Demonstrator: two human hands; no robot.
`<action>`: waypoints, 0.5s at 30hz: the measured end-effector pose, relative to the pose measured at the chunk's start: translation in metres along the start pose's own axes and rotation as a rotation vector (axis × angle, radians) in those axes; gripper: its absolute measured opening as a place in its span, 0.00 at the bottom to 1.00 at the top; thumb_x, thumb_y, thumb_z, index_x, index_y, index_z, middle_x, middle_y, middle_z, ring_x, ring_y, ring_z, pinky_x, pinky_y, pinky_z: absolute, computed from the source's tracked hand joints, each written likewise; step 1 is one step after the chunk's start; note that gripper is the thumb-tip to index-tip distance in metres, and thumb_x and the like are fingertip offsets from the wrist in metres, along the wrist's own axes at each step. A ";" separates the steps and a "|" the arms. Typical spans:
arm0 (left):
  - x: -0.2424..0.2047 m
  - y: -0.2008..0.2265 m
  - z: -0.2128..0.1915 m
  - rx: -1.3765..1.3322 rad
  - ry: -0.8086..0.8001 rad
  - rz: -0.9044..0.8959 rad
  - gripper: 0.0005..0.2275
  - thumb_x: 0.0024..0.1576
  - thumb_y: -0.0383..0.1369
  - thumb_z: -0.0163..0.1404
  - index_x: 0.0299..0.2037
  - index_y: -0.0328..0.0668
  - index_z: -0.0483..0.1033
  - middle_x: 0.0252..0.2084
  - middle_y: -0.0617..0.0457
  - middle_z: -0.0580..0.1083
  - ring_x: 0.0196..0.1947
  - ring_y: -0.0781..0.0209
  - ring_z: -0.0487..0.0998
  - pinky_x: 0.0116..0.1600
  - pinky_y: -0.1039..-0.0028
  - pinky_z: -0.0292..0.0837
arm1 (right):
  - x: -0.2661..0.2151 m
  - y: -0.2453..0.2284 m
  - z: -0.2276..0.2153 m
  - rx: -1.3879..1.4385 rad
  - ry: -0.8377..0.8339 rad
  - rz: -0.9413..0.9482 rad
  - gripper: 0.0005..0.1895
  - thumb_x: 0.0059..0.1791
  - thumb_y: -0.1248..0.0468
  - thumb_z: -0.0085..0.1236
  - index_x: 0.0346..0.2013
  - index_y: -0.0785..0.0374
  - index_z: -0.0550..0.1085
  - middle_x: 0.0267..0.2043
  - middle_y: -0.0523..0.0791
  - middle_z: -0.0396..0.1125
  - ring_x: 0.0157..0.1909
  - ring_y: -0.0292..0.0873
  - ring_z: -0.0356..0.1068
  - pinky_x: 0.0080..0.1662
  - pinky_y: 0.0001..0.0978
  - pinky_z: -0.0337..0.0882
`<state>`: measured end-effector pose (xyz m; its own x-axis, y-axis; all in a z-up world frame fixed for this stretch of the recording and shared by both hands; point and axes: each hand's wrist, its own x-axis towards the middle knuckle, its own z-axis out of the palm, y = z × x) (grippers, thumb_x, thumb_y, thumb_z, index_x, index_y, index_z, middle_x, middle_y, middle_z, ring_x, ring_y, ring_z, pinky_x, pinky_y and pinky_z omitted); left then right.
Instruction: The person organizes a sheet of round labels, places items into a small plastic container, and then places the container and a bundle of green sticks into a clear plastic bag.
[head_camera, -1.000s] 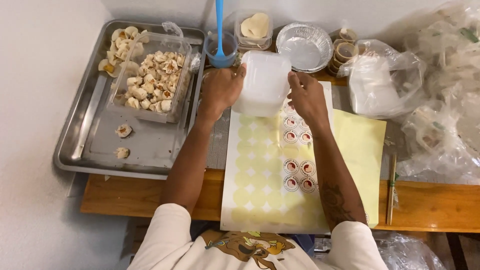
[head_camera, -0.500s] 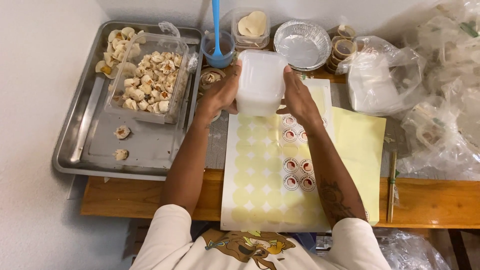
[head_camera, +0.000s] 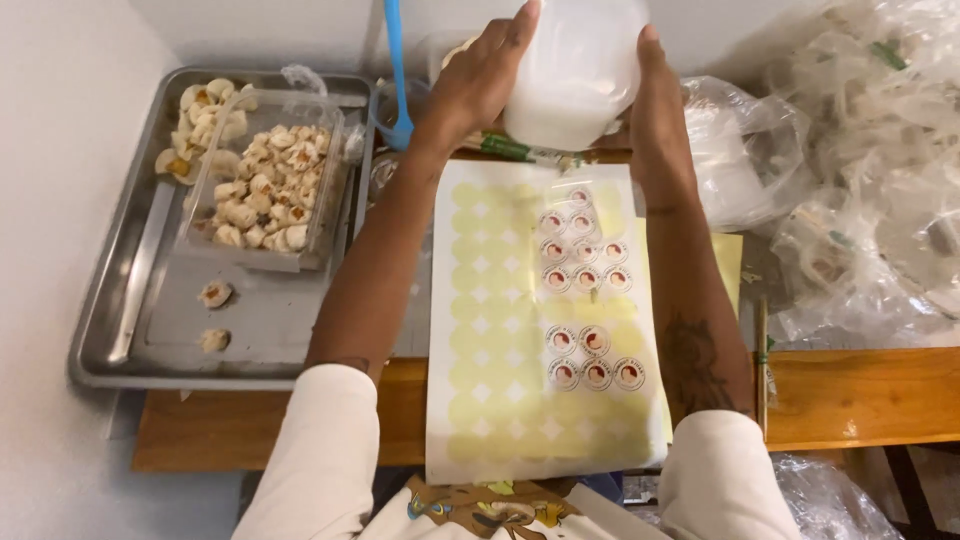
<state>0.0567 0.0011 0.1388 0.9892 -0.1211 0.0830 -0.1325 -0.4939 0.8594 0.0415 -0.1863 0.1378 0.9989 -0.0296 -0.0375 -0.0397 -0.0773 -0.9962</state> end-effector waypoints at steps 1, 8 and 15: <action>0.017 -0.001 0.006 -0.001 -0.004 0.010 0.41 0.50 0.65 0.19 0.58 0.46 0.70 0.62 0.49 0.72 0.61 0.44 0.70 0.57 0.57 0.57 | 0.013 -0.001 -0.005 -0.001 0.009 -0.006 0.43 0.43 0.33 0.30 0.63 0.54 0.68 0.61 0.45 0.72 0.57 0.47 0.78 0.38 0.40 0.87; 0.100 -0.020 0.049 -0.021 -0.129 -0.147 0.40 0.48 0.65 0.15 0.53 0.39 0.62 0.31 0.51 0.65 0.36 0.56 0.69 0.45 0.59 0.63 | 0.119 0.043 -0.036 -0.010 0.084 0.259 0.43 0.48 0.38 0.26 0.72 0.59 0.56 0.69 0.54 0.62 0.61 0.64 0.69 0.55 0.68 0.74; 0.118 -0.037 0.065 -0.096 -0.181 -0.387 0.46 0.49 0.63 0.16 0.76 0.43 0.47 0.78 0.40 0.49 0.64 0.34 0.71 0.46 0.54 0.88 | 0.138 0.066 -0.038 -0.074 0.014 0.349 0.37 0.53 0.43 0.23 0.69 0.63 0.58 0.65 0.57 0.65 0.61 0.67 0.70 0.54 0.68 0.76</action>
